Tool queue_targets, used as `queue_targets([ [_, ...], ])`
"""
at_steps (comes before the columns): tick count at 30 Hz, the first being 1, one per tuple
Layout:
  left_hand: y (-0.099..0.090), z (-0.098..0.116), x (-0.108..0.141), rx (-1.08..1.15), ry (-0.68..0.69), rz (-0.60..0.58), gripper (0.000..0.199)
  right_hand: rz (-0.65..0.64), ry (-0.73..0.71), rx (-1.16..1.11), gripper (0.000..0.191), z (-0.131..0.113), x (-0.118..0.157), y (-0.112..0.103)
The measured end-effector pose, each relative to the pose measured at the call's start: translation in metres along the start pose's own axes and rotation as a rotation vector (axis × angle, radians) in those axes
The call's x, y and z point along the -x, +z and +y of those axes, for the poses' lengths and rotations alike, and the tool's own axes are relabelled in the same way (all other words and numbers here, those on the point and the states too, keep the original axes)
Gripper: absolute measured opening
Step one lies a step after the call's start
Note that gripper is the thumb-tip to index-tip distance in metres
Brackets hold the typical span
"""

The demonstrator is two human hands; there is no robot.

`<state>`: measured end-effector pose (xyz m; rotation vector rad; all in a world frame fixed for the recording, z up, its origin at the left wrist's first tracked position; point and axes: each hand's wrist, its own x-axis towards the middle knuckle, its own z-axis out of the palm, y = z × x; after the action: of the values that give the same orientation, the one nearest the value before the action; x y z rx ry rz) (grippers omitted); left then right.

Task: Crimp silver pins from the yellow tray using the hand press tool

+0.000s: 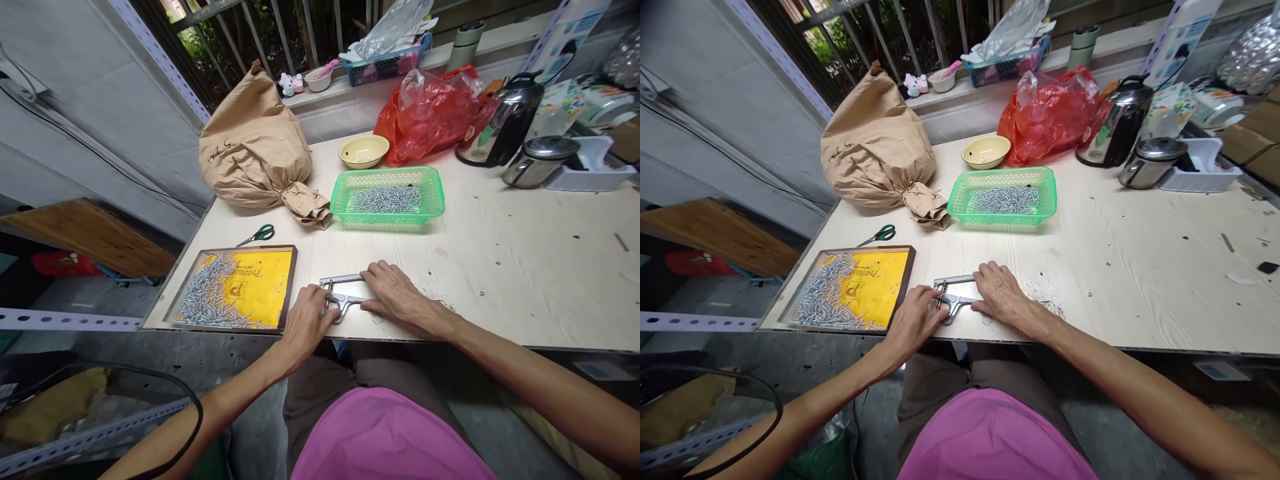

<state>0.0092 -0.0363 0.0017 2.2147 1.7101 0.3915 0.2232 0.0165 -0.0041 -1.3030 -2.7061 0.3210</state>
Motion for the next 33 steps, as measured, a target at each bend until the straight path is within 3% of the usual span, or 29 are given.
queue_targets([
  [2, 0.008, 0.005, -0.011, -0.047, 0.17, -0.025, 0.041, -0.011, 0.004, 0.008, 0.034, -0.001, 0.0, 0.002],
  [5, 0.018, 0.009, -0.034, -0.083, 0.288, -0.099, 0.052, -0.025, 0.012, 0.023, 0.039, 0.002, -0.002, 0.007],
  [9, 0.016, 0.008, -0.055, -0.093, 0.354, -0.253, 0.054, -0.057, -0.035, -0.03, 0.05, 0.009, -0.001, 0.005],
  [15, 0.012, 0.008, -0.064, -0.224, 0.399, -0.278, 0.06, -0.145, 0.012, 0.042, 0.057, 0.003, 0.004, -0.01],
  [18, 0.013, 0.011, -0.066, -0.283, 0.382, -0.266, 0.046, -0.137, 0.04, 0.083, 0.047, 0.001, -0.001, -0.011],
  [24, 0.015, 0.021, -0.068, -0.315, 0.211, -0.25, 0.018, -0.169, -0.062, 0.089, 0.013, 0.014, -0.021, -0.005],
  [30, 0.017, 0.026, -0.071, -0.305, 0.1, -0.234, 0.013, -0.14, -0.138, 0.056, 0.018, 0.02, -0.031, -0.002],
  [33, 0.019, 0.027, -0.068, -0.319, 0.07, -0.188, 0.022, -0.084, -0.148, 0.015, 0.018, 0.027, -0.03, 0.002],
])
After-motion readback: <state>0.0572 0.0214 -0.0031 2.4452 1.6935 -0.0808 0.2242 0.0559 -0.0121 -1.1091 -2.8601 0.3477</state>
